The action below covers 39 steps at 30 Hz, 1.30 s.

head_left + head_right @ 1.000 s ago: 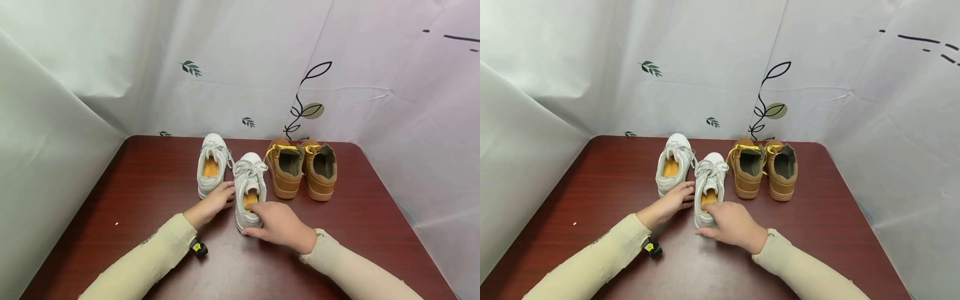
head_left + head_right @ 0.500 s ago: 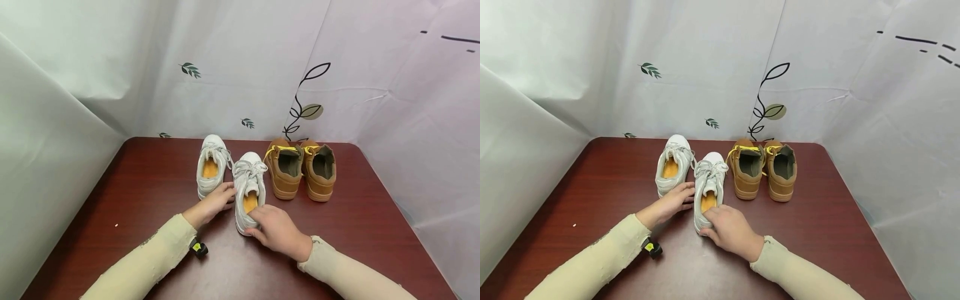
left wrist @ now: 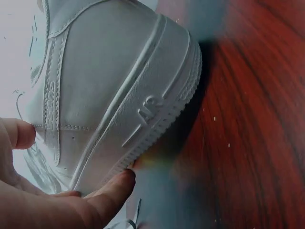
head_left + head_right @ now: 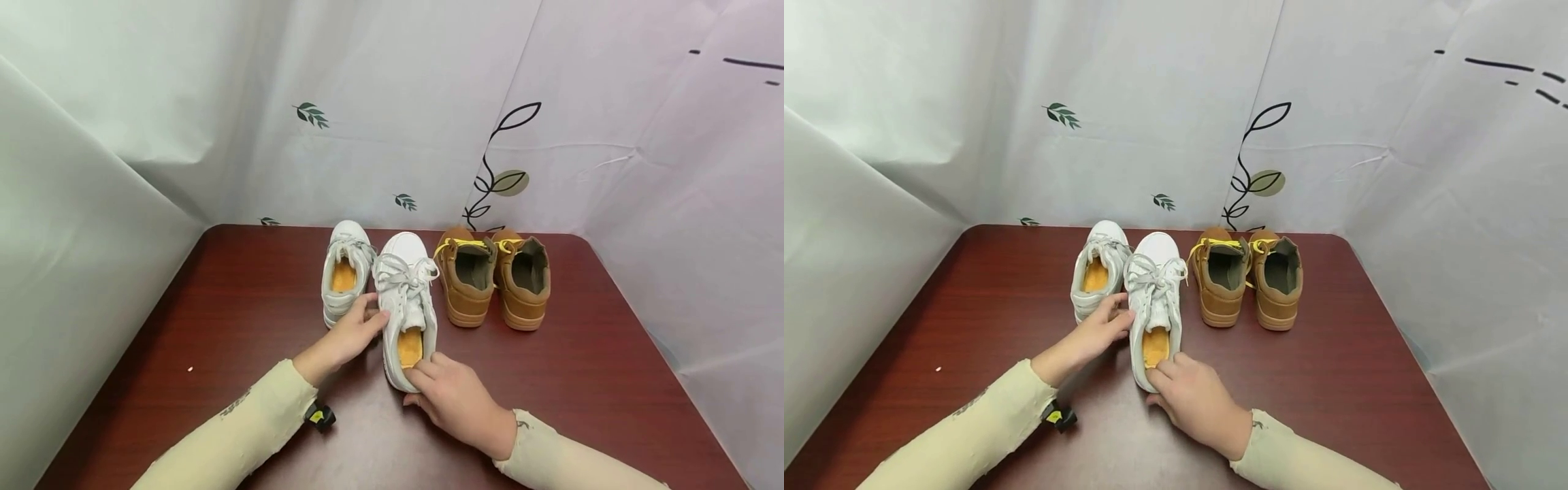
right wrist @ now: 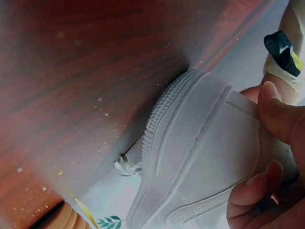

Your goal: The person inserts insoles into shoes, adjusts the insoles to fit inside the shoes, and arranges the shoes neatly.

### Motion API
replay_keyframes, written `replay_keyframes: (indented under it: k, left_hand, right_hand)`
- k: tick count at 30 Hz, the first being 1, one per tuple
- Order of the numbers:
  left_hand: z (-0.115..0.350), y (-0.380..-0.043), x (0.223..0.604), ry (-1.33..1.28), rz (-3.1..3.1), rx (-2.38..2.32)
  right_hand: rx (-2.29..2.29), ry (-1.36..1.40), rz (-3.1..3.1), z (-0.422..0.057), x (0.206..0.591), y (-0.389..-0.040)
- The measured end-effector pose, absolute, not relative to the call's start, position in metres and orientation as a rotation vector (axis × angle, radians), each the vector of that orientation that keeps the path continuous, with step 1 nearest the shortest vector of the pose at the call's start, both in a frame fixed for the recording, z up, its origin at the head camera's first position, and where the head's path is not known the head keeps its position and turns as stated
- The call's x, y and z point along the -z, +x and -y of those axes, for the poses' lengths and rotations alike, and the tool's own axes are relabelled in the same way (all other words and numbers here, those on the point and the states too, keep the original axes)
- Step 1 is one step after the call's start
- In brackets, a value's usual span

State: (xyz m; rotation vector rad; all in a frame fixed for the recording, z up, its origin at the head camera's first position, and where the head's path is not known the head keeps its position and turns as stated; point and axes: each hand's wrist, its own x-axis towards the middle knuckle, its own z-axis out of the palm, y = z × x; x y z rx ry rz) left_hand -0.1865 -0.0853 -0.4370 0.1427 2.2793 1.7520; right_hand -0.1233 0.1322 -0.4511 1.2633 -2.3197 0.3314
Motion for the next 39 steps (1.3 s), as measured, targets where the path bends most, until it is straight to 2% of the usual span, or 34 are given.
replay_keyframes:
  k: [5, 10, 18, 32, 39]
  left_hand:
    - [0.087, -0.176, 0.429, 0.192, -2.408, -1.712]
    - [0.091, -0.162, 0.405, 0.224, -2.466, -1.709]
    - [0.11, -0.154, 0.381, 0.245, -2.526, -1.79]
    - [0.161, -0.159, 0.366, 0.293, -2.519, -2.303]
    - [0.182, -0.161, 0.363, 0.188, -2.405, -2.536]
  right_hand:
    - [-0.295, 1.288, 2.24, -0.136, 0.447, -0.124]
    - [-0.311, 1.314, 2.182, -0.136, 0.435, -0.123]
    - [-0.352, 1.319, 2.068, -0.119, 0.412, -0.122]
    - [-0.319, 1.347, 2.062, -0.063, 0.387, -0.139]
    - [-0.259, 1.332, 2.092, -0.036, 0.389, -0.15]
